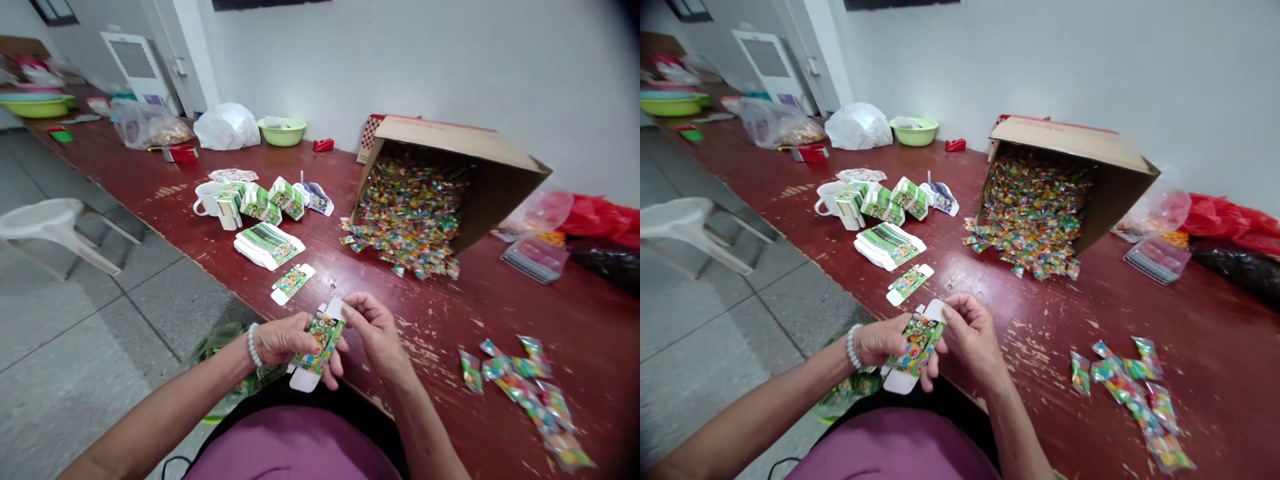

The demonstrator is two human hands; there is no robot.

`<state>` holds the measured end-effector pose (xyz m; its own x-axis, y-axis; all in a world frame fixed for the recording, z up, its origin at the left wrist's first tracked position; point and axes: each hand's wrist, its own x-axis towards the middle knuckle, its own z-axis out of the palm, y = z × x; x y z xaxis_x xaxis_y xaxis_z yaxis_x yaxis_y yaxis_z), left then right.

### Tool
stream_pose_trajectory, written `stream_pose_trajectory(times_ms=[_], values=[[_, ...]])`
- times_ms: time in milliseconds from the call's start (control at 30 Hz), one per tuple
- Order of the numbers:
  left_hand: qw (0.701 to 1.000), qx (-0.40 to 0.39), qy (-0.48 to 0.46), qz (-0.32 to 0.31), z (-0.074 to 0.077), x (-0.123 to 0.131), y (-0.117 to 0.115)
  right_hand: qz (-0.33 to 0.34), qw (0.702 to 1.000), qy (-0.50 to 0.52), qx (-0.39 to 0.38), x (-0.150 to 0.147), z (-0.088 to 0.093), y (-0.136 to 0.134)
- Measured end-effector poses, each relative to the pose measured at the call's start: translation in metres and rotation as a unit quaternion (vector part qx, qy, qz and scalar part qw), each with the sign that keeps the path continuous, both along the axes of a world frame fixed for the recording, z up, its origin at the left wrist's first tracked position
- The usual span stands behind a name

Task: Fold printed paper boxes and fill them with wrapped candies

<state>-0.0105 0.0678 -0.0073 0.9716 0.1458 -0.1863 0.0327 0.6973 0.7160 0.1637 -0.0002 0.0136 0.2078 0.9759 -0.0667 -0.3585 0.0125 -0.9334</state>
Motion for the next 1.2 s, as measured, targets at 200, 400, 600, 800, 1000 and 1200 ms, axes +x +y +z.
stream_pose_trajectory(times_ms=[200, 400, 600, 800, 1000, 1200], values=[[1.0, 0.005, -0.014, 0.014, 0.011, -0.002, -0.003, 0.0, 1.0, 0.007, 0.007, -0.003, 0.006, -0.003], [1.0, 0.01, 0.001, 0.012, 0.016, -0.002, -0.008, 0.008, 1.0, -0.01, 0.017, -0.001, 0.004, -0.008], [0.998, 0.024, 0.049, 0.039, 0.025, 0.001, -0.011, -0.011, 0.999, -0.024, 0.02, -0.002, 0.013, -0.01], [0.976, 0.114, 0.088, 0.162, 0.023, 0.009, -0.018, 0.093, 0.995, 0.037, -0.029, -0.013, -0.002, -0.016], [0.935, 0.246, 0.119, 0.225, 0.011, 0.013, -0.022, -0.028, 0.994, -0.103, -0.025, -0.012, -0.019, -0.013], [0.881, 0.268, 0.156, 0.356, 0.014, 0.01, -0.039, 0.004, 0.992, -0.128, -0.006, -0.012, -0.009, -0.011]])
